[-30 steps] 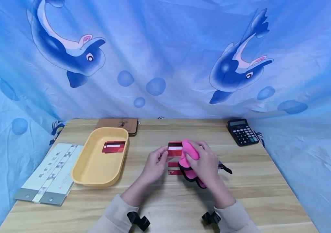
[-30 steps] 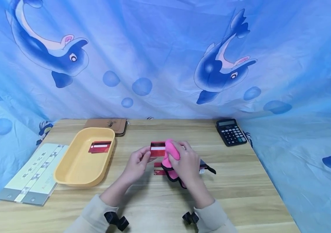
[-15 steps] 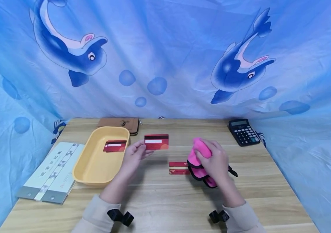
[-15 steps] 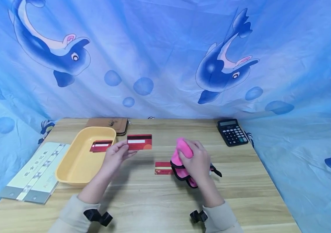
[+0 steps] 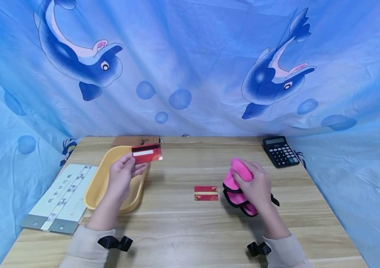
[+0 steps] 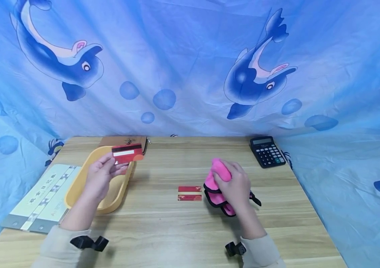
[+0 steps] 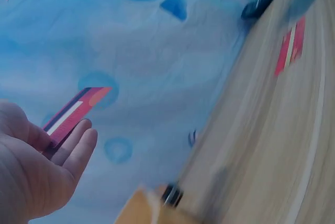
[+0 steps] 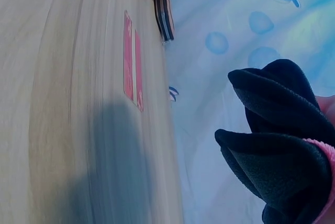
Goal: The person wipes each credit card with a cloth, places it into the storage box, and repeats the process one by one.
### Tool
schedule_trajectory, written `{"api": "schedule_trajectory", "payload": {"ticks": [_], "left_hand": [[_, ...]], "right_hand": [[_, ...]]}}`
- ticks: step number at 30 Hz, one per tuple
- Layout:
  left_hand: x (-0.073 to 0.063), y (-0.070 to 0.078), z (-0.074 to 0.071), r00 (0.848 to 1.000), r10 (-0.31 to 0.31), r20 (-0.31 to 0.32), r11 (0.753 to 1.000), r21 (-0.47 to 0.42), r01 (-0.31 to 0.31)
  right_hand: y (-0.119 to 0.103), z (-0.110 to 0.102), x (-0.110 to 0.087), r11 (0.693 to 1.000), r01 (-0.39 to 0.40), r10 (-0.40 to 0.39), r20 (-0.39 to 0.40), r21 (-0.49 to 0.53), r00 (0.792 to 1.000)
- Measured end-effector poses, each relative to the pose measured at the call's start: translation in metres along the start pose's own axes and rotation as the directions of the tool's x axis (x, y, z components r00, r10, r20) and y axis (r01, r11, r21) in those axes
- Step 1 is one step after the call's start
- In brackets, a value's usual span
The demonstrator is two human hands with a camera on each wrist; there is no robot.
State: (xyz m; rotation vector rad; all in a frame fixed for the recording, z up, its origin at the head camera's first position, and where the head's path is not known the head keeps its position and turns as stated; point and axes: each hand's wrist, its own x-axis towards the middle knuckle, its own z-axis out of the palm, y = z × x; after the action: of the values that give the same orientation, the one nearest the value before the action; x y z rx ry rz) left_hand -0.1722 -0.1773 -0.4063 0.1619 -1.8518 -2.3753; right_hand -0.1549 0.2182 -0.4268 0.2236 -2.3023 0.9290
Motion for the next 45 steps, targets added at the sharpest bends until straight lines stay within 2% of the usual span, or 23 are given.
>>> {"api": "schedule_trajectory", "payload": {"ticks": [4, 6, 10, 14, 18, 27, 35, 38, 42, 45], "left_hand": [[0.006, 0.0, -0.025, 0.998, 0.01, -0.055, 1.0, 0.005, -0.01], [0.008, -0.002, -0.036, 0.995, -0.01, -0.098, 1.0, 0.018, 0.011], [0.008, -0.01, -0.055, 0.981, -0.08, -0.178, 0.99, 0.101, 0.099], [0.01, -0.018, -0.066, 0.977, -0.136, -0.166, 0.963, 0.21, 0.17], [0.014, -0.024, -0.071, 0.977, -0.167, -0.13, 0.937, 0.288, 0.199], [0.026, -0.035, -0.08, 0.974, -0.203, -0.099, 0.9, 0.374, 0.225], [0.03, -0.04, -0.082, 0.981, -0.186, -0.061, 0.849, 0.492, 0.192], [0.03, -0.039, -0.082, 0.983, -0.176, -0.05, 0.815, 0.553, 0.174], [0.029, -0.036, -0.082, 0.986, -0.152, -0.073, 0.767, 0.621, 0.164], [0.028, -0.036, -0.082, 0.986, -0.132, -0.103, 0.755, 0.635, 0.167]], "right_hand": [[0.003, -0.002, 0.0, 1.0, -0.012, 0.012, 0.0, 0.002, 1.0], [0.003, -0.002, -0.001, 1.0, -0.023, 0.023, 0.008, -0.002, 1.0], [0.004, -0.003, -0.005, 0.998, -0.061, 0.061, 0.033, -0.017, 0.998], [0.005, -0.003, -0.007, 0.997, -0.07, 0.071, 0.041, -0.021, 0.997], [0.005, -0.002, -0.006, 0.999, -0.05, 0.05, 0.029, -0.007, 0.998], [0.005, 0.002, -0.002, 0.999, -0.052, 0.052, 0.047, 0.005, 0.998], [0.001, 0.001, 0.002, 0.998, -0.061, 0.06, 0.059, 0.003, 0.996], [0.001, 0.0, 0.001, 0.998, -0.057, 0.057, 0.053, 0.001, 0.997], [0.002, 0.0, 0.0, 0.998, -0.055, 0.055, 0.047, 0.003, 0.997], [0.002, 0.001, 0.0, 0.998, -0.059, 0.059, 0.049, 0.006, 0.997]]}}
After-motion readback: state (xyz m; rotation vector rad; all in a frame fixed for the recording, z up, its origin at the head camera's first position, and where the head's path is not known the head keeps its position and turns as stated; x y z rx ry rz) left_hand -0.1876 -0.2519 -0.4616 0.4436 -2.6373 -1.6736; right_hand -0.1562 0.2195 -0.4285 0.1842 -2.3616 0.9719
